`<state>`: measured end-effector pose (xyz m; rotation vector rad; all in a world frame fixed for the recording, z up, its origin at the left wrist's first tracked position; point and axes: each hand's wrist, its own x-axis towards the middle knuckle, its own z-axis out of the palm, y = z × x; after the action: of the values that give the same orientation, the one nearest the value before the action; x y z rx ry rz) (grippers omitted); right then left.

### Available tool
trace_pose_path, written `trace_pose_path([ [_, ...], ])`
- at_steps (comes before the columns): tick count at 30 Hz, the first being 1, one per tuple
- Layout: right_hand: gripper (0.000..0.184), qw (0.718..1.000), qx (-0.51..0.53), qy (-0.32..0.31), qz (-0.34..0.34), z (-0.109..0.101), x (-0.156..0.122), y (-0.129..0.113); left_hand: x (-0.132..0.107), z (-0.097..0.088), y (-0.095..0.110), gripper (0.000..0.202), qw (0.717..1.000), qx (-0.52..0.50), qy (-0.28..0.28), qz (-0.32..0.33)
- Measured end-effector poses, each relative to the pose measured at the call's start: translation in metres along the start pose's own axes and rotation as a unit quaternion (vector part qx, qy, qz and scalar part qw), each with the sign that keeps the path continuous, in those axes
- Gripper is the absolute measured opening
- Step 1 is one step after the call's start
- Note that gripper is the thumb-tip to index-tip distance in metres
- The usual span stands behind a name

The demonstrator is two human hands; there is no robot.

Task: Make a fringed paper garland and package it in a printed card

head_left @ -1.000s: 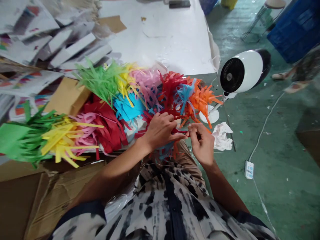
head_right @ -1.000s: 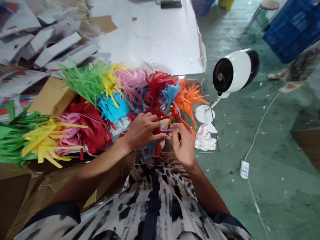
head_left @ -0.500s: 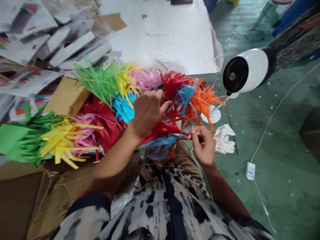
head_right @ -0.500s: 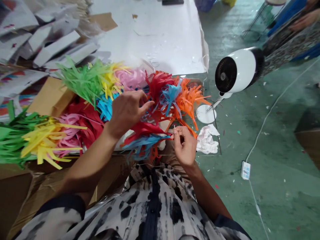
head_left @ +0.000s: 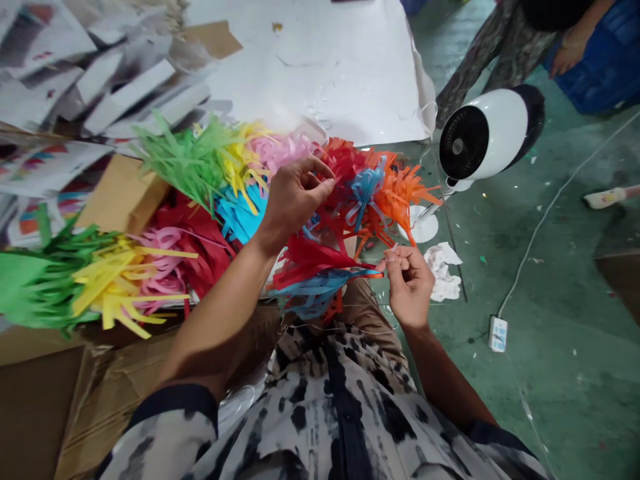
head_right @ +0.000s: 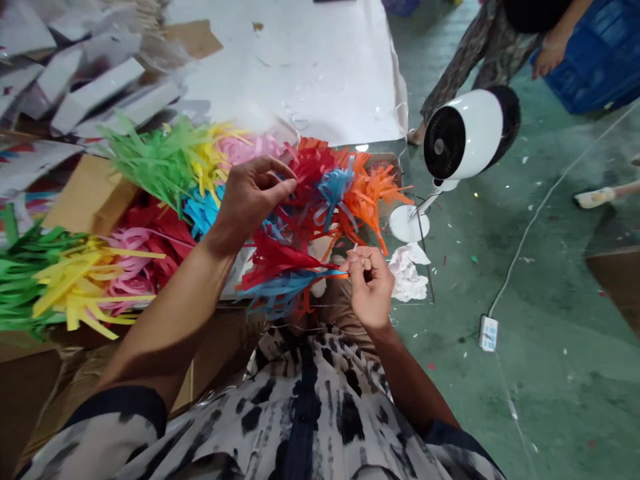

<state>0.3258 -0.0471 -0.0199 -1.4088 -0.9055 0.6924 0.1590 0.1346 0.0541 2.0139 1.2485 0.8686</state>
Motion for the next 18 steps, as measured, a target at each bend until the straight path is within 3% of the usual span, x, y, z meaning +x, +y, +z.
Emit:
trace_pose_path([
  [5,0.022,1.000,-0.010,-0.009,-0.003,0.000,-0.002,0.002,0.002,0.014,-0.004,0.011,0.999,-0.049,0.011,-0.020],
  [12,0.025,0.999,-0.035,-0.014,0.005,-0.001,-0.004,0.002,-0.021,0.059,0.001,0.010,0.996,-0.021,-0.083,0.008],
  [15,0.025,0.999,-0.041,-0.017,0.002,-0.002,-0.004,0.002,-0.030,0.050,0.004,0.015,0.995,0.043,-0.076,0.047],
  [18,0.025,0.999,-0.043,-0.020,-0.001,-0.002,-0.004,0.003,-0.033,0.019,-0.004,0.014,0.989,0.131,0.013,0.066],
])
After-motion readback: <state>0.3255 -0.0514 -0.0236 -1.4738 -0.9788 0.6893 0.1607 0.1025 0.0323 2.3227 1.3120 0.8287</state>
